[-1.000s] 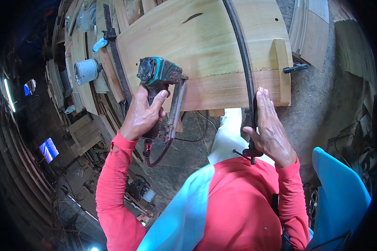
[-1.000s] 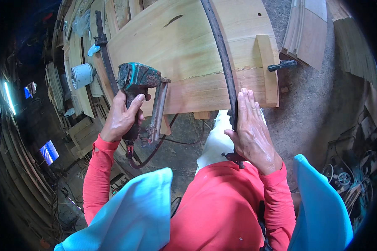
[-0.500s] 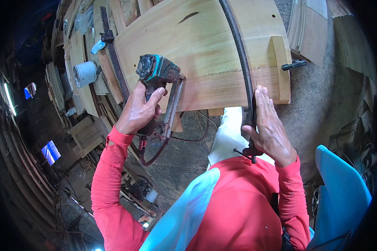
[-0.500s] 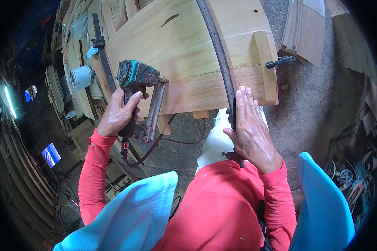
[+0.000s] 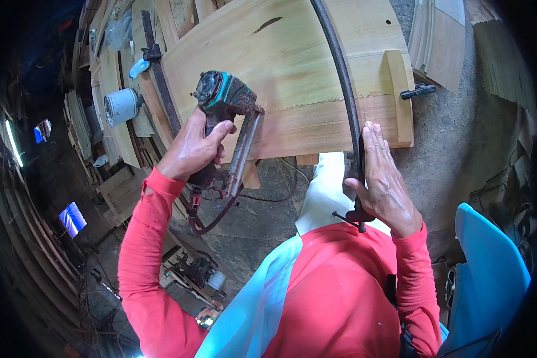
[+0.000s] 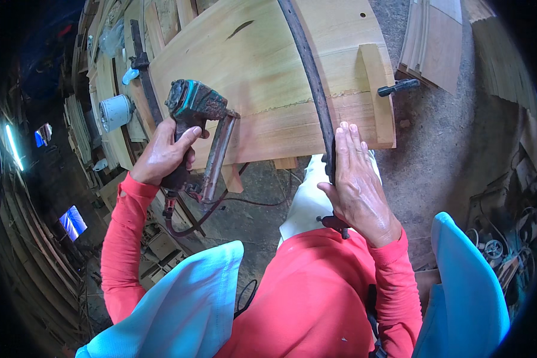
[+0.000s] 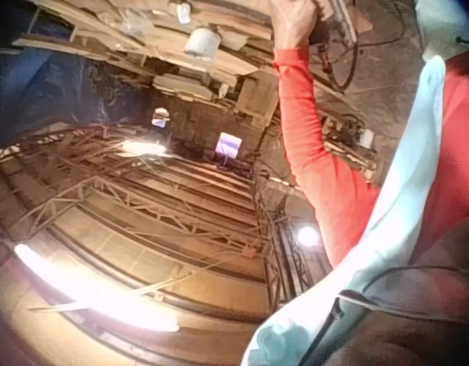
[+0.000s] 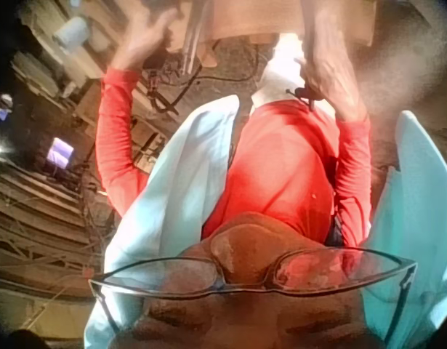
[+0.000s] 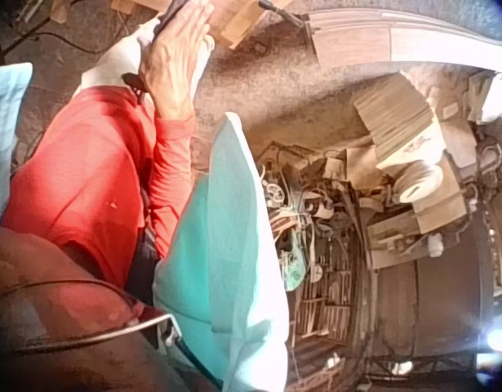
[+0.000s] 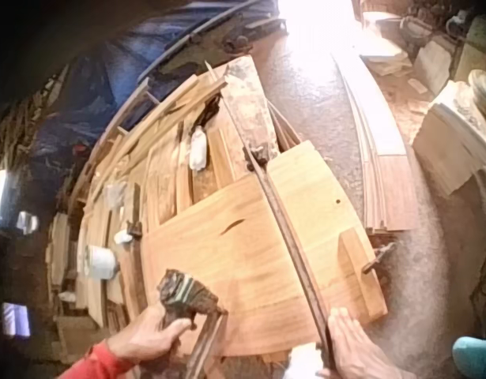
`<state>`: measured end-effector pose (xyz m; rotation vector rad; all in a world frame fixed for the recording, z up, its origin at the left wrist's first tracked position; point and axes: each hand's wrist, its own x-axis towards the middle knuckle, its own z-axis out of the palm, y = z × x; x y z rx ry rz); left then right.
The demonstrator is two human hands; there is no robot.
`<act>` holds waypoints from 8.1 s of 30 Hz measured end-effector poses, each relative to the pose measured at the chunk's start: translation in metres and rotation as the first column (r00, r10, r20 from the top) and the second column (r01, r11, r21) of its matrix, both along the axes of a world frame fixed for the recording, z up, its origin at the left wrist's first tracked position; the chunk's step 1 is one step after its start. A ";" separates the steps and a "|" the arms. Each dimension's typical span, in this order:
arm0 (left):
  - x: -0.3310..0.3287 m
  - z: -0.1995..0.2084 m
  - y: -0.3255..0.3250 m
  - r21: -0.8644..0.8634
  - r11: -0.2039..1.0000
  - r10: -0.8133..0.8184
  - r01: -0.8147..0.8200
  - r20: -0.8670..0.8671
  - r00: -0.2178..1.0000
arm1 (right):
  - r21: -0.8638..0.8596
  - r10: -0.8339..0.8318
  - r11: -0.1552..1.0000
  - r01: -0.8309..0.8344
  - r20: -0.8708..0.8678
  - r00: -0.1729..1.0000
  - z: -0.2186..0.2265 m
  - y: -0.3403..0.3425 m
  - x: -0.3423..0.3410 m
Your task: The person fastens clamped wooden boards using a pneumatic nail gun, taps the seam with a hammer, and loosens the bar clamp on the workbench.
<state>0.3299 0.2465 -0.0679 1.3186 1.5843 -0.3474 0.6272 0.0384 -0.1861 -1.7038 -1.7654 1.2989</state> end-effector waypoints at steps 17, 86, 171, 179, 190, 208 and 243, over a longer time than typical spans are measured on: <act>0.011 -0.006 0.024 -0.038 0.999 -0.007 0.002 -0.121 0.993 | -0.001 -0.015 1.000 0.015 0.037 0.999 -0.001 -0.001 -0.006; -0.136 0.006 -0.250 -0.531 0.578 0.344 -0.619 0.847 -0.405 | 0.056 0.100 0.993 -0.104 0.073 0.992 -0.032 -0.007 0.005; -0.116 0.028 -0.247 0.117 0.766 0.575 -0.632 0.313 0.756 | 0.111 0.118 0.985 -0.129 0.102 0.988 -0.021 -0.003 0.004; -0.127 -0.011 -0.246 0.070 0.827 0.518 -0.558 0.291 0.804 | 0.142 0.048 0.987 -0.080 0.216 0.975 -0.016 -0.004 -0.014; -0.160 -0.014 -0.207 -0.036 0.884 0.461 -0.466 0.231 0.857 | 0.018 -0.023 1.000 0.018 0.290 0.957 0.002 0.004 -0.031; -0.144 -0.004 -0.153 0.092 0.932 0.312 -0.350 0.286 0.906 | 0.127 -0.168 0.981 0.147 0.176 0.970 -0.019 -0.009 -0.030; 0.005 -0.012 -0.077 0.292 0.952 -0.032 -0.093 0.397 0.917 | 0.169 -0.246 0.961 0.220 0.152 0.957 -0.023 -0.017 -0.031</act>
